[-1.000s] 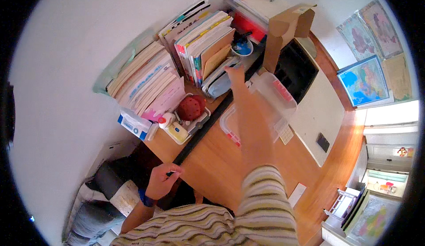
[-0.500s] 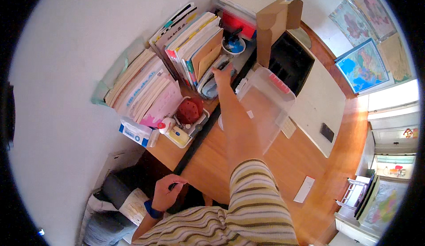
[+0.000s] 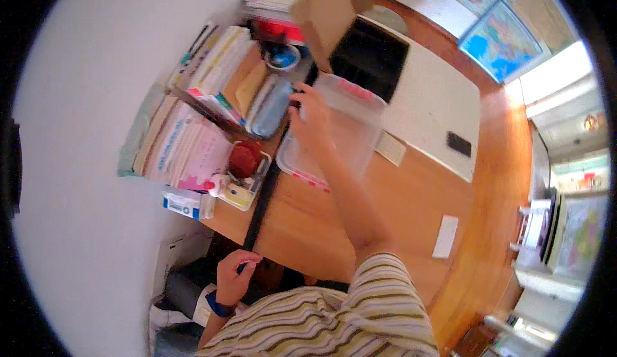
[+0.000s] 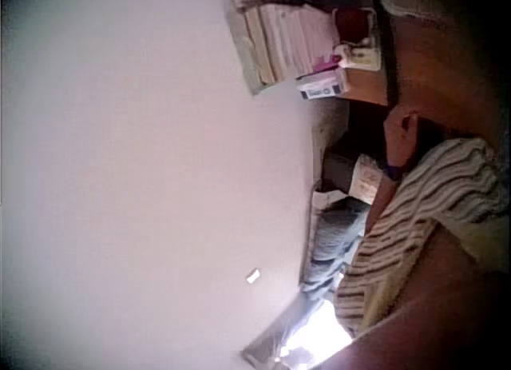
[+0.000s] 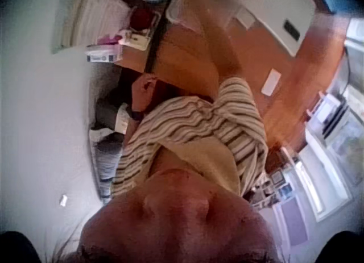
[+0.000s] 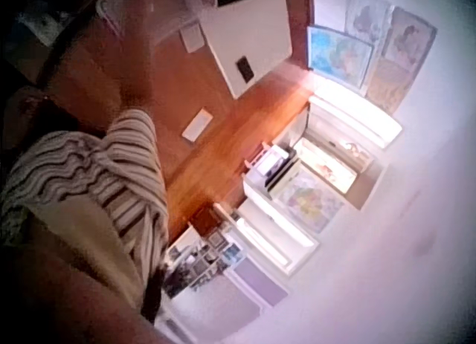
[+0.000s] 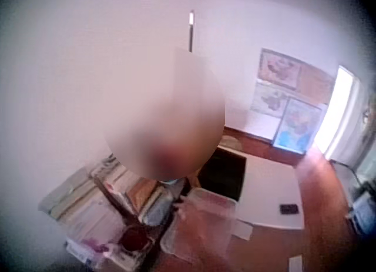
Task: The person moves a red notebook and other items from a shelf, gathers papers and a medal from various surfaces, replaces a remote's battery, and sorts the papers and book onto a desk.
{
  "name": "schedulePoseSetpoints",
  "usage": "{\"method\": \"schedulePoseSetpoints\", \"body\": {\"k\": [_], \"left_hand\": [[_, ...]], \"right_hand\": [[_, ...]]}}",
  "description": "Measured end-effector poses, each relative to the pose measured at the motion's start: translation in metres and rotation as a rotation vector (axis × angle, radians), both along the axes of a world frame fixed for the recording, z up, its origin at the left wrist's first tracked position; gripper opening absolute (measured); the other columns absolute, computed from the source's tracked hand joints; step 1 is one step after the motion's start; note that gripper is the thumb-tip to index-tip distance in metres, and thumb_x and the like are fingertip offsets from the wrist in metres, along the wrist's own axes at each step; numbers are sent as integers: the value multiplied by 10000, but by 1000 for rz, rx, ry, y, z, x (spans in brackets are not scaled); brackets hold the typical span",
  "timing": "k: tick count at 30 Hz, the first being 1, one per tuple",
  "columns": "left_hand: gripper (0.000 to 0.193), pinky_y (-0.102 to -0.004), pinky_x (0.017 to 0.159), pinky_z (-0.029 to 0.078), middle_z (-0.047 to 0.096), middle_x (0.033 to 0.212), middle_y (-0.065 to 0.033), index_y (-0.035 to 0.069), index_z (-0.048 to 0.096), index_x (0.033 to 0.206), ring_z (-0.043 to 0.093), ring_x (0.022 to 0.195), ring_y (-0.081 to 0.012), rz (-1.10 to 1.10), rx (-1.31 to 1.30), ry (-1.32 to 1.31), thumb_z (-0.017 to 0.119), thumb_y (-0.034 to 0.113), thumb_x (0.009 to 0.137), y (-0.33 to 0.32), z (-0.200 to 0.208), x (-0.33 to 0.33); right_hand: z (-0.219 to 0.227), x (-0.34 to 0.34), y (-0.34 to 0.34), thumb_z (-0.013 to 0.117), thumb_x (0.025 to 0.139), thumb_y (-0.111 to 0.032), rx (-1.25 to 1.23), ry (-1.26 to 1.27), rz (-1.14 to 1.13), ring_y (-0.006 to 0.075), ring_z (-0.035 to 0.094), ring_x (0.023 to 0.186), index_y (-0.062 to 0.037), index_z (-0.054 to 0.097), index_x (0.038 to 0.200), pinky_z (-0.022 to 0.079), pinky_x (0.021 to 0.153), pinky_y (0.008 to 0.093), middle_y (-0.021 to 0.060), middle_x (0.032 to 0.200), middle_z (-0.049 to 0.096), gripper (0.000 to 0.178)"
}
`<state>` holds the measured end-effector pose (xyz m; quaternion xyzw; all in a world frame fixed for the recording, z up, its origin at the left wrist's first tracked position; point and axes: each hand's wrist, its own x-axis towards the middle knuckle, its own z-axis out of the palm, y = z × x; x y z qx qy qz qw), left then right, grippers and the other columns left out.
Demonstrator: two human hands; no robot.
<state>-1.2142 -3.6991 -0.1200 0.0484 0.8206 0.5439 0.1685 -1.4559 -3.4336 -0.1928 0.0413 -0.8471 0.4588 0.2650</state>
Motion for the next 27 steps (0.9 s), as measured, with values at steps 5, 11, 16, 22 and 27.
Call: {"method": "schedulePoseSetpoints", "body": {"k": [5, 11, 16, 22, 27], "left_hand": [[121, -276, 750, 466, 658, 861, -102, 23, 661, 906, 631, 806, -206, -86, -41, -4, 575, 40, 822, 32, 19, 13], [133, -256, 767, 474, 656, 884, -95, -1, 654, 915, 624, 826, -167, -36, -35, -225, 557, 0, 825, 60, 31, 39], [166, -272, 773, 481, 656, 900, -93, -24, 639, 921, 614, 826, -155, 125, -37, -275, 515, -28, 811, 68, 41, 80], [138, -253, 775, 480, 651, 907, -87, -12, 642, 933, 617, 854, -143, 167, -180, -272, 552, 18, 833, 73, 46, 114], [152, -260, 781, 486, 653, 916, -97, -12, 634, 969, 618, 863, -140, 206, -129, -307, 553, 64, 865, 80, 45, 138]], "right_hand": [[-58, 114, 197, 597, 779, -85, -395, -387, -637, 191, 622, 829, -2, 658, 903, 477, 763, 296, 110, 887, 663, 161], [-163, 168, 292, 686, 716, -219, 173, -902, -646, 308, 614, 910, -10, 619, 1003, 480, 786, 384, 159, 932, 651, 362], [-176, 132, 262, 732, 681, -254, 554, -483, -423, 358, 427, 1193, -71, 432, 1275, 363, 988, 443, 189, 1246, 488, 690], [-200, 130, 279, 681, 705, -172, 674, -586, -429, 354, 346, 1264, -63, 385, 1319, 277, 1063, 431, 207, 1335, 403, 690], [-142, 146, 265, 711, 677, -189, 469, -784, -405, 342, 409, 1195, -82, 424, 1282, 323, 1024, 423, 191, 1262, 460, 678]]}}
